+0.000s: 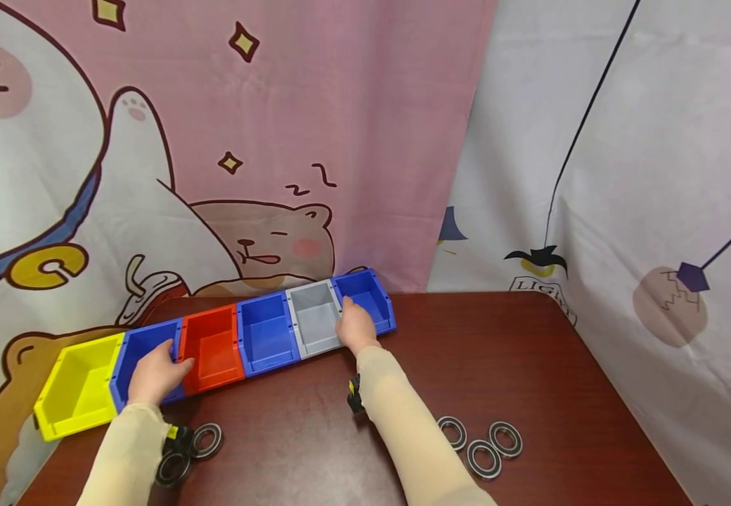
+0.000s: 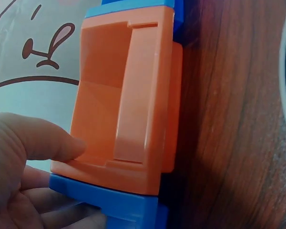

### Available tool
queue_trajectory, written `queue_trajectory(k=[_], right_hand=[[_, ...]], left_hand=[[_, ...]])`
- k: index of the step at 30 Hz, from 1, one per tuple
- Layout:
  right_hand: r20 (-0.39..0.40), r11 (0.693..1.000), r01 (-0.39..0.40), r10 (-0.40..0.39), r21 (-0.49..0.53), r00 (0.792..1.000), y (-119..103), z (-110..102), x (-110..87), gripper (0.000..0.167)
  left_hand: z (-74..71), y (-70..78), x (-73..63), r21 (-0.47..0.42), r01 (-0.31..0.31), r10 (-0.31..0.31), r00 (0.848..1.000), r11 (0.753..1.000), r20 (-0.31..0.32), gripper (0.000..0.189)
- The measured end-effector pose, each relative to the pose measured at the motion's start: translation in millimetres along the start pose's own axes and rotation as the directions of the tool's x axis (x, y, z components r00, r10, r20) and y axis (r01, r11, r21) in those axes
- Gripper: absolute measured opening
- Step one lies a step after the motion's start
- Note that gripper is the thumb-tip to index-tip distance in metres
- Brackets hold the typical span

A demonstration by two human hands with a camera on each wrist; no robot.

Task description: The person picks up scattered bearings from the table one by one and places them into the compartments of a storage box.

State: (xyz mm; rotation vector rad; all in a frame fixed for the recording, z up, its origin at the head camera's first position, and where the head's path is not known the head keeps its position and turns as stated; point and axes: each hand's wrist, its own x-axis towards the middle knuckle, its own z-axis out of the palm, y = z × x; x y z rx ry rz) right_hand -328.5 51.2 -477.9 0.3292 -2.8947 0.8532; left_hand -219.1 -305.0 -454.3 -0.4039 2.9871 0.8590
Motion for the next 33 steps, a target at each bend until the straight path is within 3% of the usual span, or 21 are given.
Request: queue_trajectory(k=[14,21,27,33], right_hand=[[-0.003,0.997,-0.056,0.056,0.044,0.998,4,-10,-11.0,0.054],[-0.017,0.999,-0.038,0.038,0.008,0.999,12,-32,-20.3,0.054],[-0.081,1.000,0.002,-0.004,-0.022,0.997,24,-60,-34.3,0.055],[-0.122,1.000,0.010,-0.013,-0.027,0.992,48,-85,-57.3,0.057]], left_hand=[[4.7,4.0,-1.1,-0.010,0.048,-0.049,0.998,0.999,-0.043,0.068],[1.6,18.9,-5.5,-0.006,0.042,-0.042,0.998,0.999,-0.036,0.068],[1.4,41.1,-10.2,-0.020,-0.035,0.033,0.997,0.999,-0.074,0.065],[9.1,68.6,-19.3,-0.033,-0.138,0.132,0.981,0.990,-0.145,0.057]])
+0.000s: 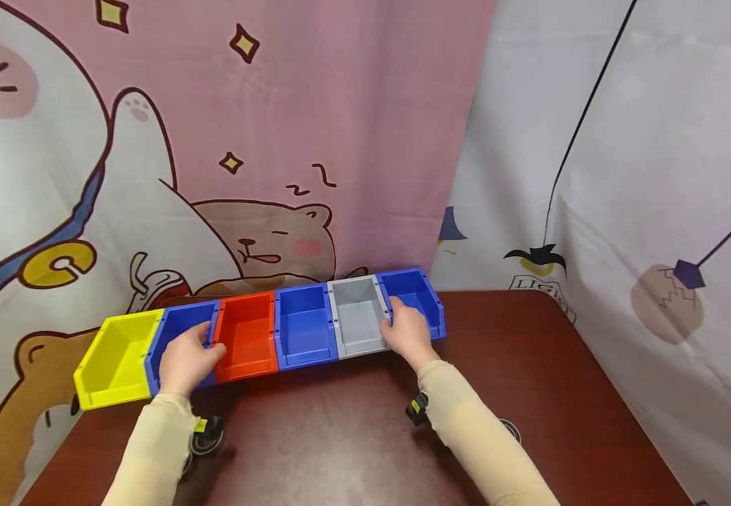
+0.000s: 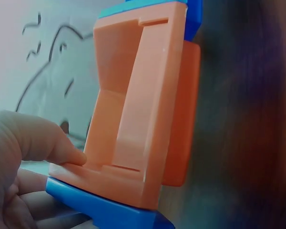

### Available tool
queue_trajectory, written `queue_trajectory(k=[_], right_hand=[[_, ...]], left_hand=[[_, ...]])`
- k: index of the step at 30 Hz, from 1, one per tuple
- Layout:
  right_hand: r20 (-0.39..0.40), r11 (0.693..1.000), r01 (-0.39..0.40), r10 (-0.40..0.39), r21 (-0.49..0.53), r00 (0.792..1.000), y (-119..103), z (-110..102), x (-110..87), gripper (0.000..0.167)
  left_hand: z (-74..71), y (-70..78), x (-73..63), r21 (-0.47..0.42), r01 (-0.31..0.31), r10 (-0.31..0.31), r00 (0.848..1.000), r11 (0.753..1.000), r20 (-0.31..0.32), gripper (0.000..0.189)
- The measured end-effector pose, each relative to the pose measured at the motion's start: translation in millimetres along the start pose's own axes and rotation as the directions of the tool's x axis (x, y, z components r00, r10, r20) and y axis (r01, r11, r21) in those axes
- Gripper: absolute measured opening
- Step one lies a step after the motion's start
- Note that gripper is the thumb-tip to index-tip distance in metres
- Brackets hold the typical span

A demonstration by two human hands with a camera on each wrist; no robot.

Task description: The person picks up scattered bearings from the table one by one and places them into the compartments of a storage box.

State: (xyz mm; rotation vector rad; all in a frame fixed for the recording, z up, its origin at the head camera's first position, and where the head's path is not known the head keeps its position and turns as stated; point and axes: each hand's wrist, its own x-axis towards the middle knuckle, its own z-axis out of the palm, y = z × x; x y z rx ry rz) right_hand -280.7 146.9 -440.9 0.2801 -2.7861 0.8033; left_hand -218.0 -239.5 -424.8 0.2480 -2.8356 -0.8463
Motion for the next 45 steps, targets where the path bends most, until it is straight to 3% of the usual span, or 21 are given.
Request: queue_trajectory(k=[11,21,31,45], right_hand=[[-0.086,1.000,-0.001,-0.001,-0.018,0.996,48,-52,-38.2,0.054],[-0.070,0.996,-0.082,0.080,-0.028,0.994,77,-71,-58.7,0.056],[-0.047,0.992,-0.117,0.115,-0.040,0.992,99,-66,-69.4,0.057],[-0.033,0.993,-0.109,0.107,-0.053,0.994,115,-52,-74.1,0.056]], left_hand=[[34.8,56.4,-6.6,-0.086,-0.055,0.056,0.998,0.995,0.002,0.062],[65.6,87.1,-10.1,-0.128,-0.067,0.066,0.998,0.990,-0.010,0.060],[89.7,92.5,-12.4,-0.121,-0.058,0.057,0.998,0.991,-0.007,0.057],[105.9,87.0,-13.0,-0.126,-0.051,0.053,0.999,0.991,0.010,0.056]])
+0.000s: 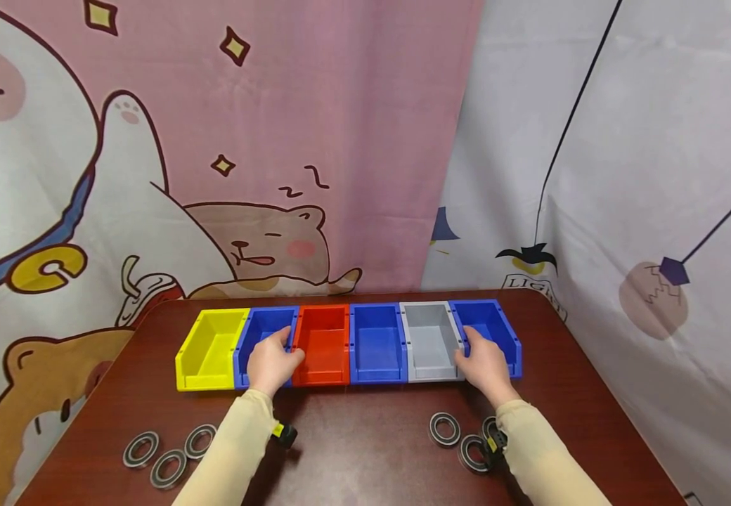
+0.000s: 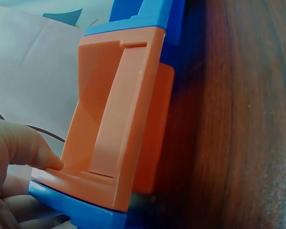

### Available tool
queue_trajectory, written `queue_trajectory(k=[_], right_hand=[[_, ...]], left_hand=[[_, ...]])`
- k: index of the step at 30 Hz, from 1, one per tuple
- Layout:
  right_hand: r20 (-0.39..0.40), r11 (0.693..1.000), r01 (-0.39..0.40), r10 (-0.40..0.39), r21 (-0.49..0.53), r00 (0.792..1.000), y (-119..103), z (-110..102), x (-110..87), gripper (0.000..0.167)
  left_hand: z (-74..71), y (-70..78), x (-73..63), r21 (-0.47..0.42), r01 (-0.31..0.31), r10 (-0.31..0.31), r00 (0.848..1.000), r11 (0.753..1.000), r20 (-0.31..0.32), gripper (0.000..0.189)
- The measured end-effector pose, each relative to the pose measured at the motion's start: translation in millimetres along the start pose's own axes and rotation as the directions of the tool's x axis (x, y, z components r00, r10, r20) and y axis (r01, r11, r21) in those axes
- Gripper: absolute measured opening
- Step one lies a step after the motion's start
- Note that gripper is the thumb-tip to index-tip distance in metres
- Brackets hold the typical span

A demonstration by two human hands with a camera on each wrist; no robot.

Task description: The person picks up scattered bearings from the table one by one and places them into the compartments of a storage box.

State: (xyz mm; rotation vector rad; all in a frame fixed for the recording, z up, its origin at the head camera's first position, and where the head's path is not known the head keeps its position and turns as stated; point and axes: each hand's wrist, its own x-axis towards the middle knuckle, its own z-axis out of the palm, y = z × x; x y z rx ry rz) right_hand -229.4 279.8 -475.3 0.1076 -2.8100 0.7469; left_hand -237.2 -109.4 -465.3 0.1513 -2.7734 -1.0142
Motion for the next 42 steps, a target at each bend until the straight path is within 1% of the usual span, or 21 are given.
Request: queue_trajectory(k=[5,10,13,17,20,27,31,36,38,42], right_hand=[[0.000,1.000,0.010,-0.010,-0.002,1.000,1,2,0.5,0.055],[0.007,1.000,0.013,-0.013,0.001,1.000,0,3,0.0,0.056],[0.003,1.000,0.021,-0.021,0.002,1.000,-1,3,-0.2,0.056],[0.018,1.000,0.013,-0.013,0.006,1.000,-2,3,-1.4,0.057],[0.035,1.000,0.004,-0.005,0.007,0.999,-2,3,-2.0,0.057],[0.065,1.000,0.010,-0.010,-0.003,0.998,-3,3,-1.4,0.058],[0.096,1.000,0.009,-0.009,-0.001,0.995,-6,-4,-2.5,0.058],[0.130,1.000,0.006,-0.009,0.022,0.991,-11,-18,-7.4,0.058],[0.131,0.999,0.022,-0.025,0.023,0.991,-12,-23,-10.6,0.057],[0.106,0.996,0.088,-0.089,0.014,0.990,-11,-32,-18.4,0.055]], left_hand=[[2.2,-3.0,0.6,0.004,-0.012,0.012,1.000,1.000,-0.007,0.055],[4.3,-4.1,1.3,0.004,0.001,-0.001,1.000,1.000,-0.004,0.056],[5.5,-4.7,1.0,0.004,0.002,-0.002,1.000,1.000,-0.009,0.056],[7.3,-5.9,0.6,0.003,0.000,0.000,1.000,1.000,-0.008,0.056],[8.3,-6.5,0.4,-0.002,0.003,-0.003,1.000,1.000,0.002,0.057],[8.3,-6.4,0.8,-0.003,0.009,-0.009,0.999,1.000,0.038,0.058],[7.0,-6.0,0.5,0.007,0.014,-0.014,0.999,1.000,0.049,0.058],[5.8,-3.9,0.5,0.032,0.009,-0.011,0.998,0.999,0.054,0.059],[5.5,-2.9,0.3,0.041,0.009,-0.012,0.998,0.999,0.056,0.059],[5.1,-2.0,-0.1,0.050,0.008,-0.011,0.998,0.999,0.059,0.058]])
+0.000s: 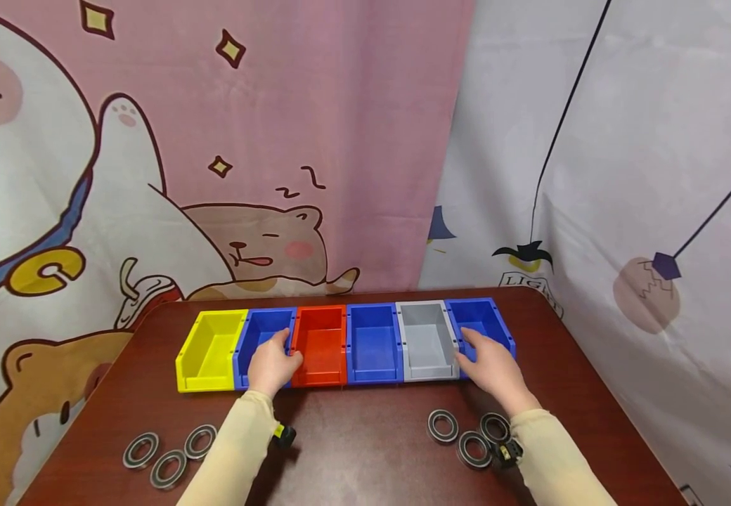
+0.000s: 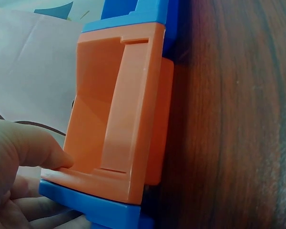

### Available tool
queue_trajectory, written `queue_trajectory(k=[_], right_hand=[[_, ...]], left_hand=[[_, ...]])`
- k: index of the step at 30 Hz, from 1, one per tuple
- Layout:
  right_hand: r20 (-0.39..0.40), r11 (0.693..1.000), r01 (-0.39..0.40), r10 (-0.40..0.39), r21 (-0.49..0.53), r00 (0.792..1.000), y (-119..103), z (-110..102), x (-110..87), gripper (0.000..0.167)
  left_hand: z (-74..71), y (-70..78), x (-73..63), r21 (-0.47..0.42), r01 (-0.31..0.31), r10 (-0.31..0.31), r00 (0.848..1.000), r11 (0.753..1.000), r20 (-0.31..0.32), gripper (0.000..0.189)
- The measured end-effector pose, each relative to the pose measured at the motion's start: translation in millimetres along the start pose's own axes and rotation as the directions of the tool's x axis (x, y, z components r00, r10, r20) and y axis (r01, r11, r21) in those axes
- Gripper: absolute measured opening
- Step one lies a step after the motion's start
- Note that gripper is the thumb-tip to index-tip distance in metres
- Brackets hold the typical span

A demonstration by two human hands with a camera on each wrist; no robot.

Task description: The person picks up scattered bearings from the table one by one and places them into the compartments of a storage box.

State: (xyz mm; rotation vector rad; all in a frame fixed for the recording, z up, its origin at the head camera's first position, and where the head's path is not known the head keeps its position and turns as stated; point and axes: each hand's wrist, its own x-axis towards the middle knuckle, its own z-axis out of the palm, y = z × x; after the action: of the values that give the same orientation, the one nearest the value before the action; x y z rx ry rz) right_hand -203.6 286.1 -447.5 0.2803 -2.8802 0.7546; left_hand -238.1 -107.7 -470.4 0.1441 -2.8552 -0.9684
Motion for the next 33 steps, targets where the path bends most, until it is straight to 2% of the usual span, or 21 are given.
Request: queue_trajectory(k=[10,17,24,30,33], right_hand=[[-0.026,0.994,0.108,-0.107,0.022,0.994,7,-9,-25.9,0.051],[-0.020,0.985,0.173,-0.173,-0.015,0.985,19,-14,-45.8,0.057],[-0.031,0.946,0.313,-0.317,-0.089,0.948,33,-14,-64.6,0.065],[0.094,0.962,0.265,-0.259,-0.062,0.961,43,-15,-76.1,0.070],[0.133,0.962,0.262,-0.251,-0.075,0.959,47,-14,-81.8,0.072]], left_hand=[[0.6,0.5,0.3,-0.021,0.033,-0.032,0.999,0.999,0.020,0.058],[0.4,0.5,-0.8,-0.017,0.018,-0.018,1.000,1.000,0.010,0.058],[1.7,-2.0,-0.1,-0.001,-0.012,0.012,1.000,1.000,-0.012,0.057],[0.7,-1.7,0.5,-0.004,-0.007,0.007,1.000,1.000,-0.005,0.058],[0.2,-1.1,0.6,-0.001,-0.008,0.008,1.000,1.000,-0.009,0.058]])
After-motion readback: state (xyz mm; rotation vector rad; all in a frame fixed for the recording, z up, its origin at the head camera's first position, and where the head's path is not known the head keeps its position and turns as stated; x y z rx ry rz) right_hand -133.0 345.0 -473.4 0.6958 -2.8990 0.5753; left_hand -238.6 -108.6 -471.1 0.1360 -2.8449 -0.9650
